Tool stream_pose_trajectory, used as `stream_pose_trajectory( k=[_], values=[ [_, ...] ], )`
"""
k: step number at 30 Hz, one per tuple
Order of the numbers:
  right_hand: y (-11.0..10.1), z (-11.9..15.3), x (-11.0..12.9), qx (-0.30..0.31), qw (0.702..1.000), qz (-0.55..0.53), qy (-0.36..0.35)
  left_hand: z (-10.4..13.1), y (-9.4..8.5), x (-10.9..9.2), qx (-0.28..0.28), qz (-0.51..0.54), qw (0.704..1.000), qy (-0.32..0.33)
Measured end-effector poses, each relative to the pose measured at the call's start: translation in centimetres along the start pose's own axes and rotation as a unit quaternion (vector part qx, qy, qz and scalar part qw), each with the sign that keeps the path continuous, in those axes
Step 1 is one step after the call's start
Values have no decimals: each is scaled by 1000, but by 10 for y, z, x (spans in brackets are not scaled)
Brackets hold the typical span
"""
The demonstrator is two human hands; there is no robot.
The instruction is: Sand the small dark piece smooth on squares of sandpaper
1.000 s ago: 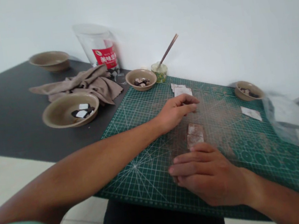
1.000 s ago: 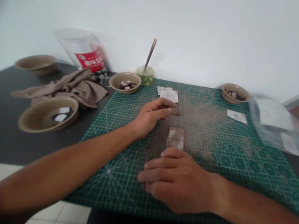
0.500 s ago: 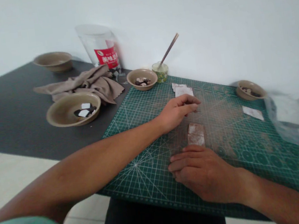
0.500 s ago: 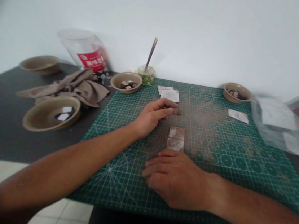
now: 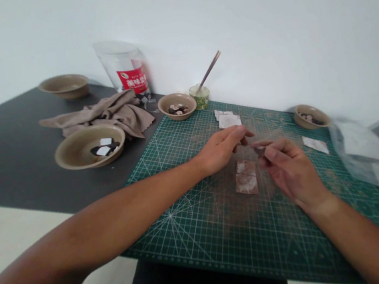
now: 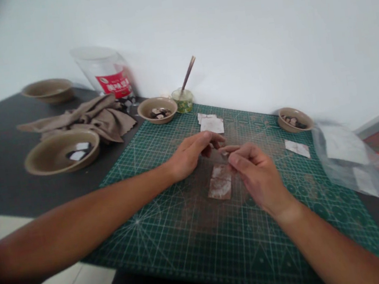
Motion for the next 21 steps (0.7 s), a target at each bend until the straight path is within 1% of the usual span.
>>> stream_pose_trajectory(
  k=[2,4,8,14,18,21],
  values=[
    [-5,-8,-7,-36,993,-89,64,4,3,-3,21,-31,999,37],
    [-6,-11,-11,-49,983,-137,114,7,6,-4,37,-78,993,77],
    [-2,-8,-15,-57,963,-202,170,10,8,-5,27,-170,976,129],
    [1,-7,-17,-64,936,-286,195,8,10,-4,-1,-208,964,165],
    [3,-7,-17,-59,928,-312,196,8,10,-4,-15,-227,956,184],
    [5,-6,-17,-46,925,-318,204,9,10,-5,-15,-233,952,198]
  ],
)
Point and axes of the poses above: each hand's wrist, its own z-axis away from the middle knuckle, its own y-axis out of the palm, x = y × z, the point moved 2 cm from there along -z, towards the middle knuckle, and after that the axes turned 2 degrees about -y, right-handed, at the moved point
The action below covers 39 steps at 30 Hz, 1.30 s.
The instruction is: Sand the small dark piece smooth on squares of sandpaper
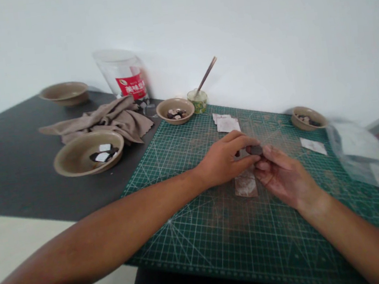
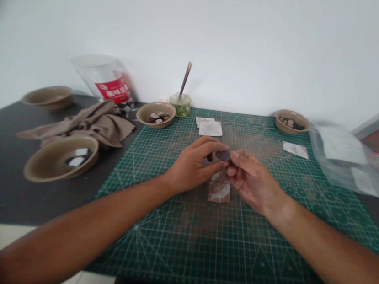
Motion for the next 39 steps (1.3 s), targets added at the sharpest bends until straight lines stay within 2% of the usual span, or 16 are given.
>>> stream_pose_trajectory(
  k=[6,8,10,12,14,18,20,21,24,27,30,32,34,36,37,39],
  values=[
    [-1,0,-1,20,999,29,0,0,1,-1,4,-4,1000,-5],
    [-3,0,2,32,995,94,-15,0,0,-1,5,-5,1000,-8],
    [-7,-1,10,36,972,224,-67,-1,-2,-1,-2,-11,1000,-20],
    [-12,0,20,36,907,399,-132,-2,-5,0,-18,-25,999,-43],
    [-17,1,29,45,810,558,-173,-3,-7,2,-37,-39,996,-66],
    [-22,5,32,143,629,740,-191,-4,-9,8,-63,-50,992,-101],
    [-23,7,27,191,571,774,-196,-4,-9,11,-74,-50,989,-116],
    [-22,7,25,203,556,782,-198,-4,-9,12,-78,-50,988,-125],
    [-20,8,20,204,568,771,-205,-5,-9,17,-87,-46,982,-159],
    [-16,9,21,187,629,728,-197,-6,-10,21,-97,-33,977,-189],
    [-9,15,26,152,655,678,-296,-8,-13,26,-114,-19,970,-212],
    [-3,23,28,134,613,647,-432,-10,-16,30,-134,-16,965,-227],
    [3,30,24,171,540,647,-510,-12,-21,36,-156,-13,959,-239],
    [6,33,14,264,483,688,-473,-14,-25,42,-172,-11,953,-247],
    [7,34,9,305,471,705,-434,-14,-27,44,-178,-11,952,-250],
    [7,33,3,330,481,715,-386,-15,-30,48,-187,-12,949,-254]
  ],
)
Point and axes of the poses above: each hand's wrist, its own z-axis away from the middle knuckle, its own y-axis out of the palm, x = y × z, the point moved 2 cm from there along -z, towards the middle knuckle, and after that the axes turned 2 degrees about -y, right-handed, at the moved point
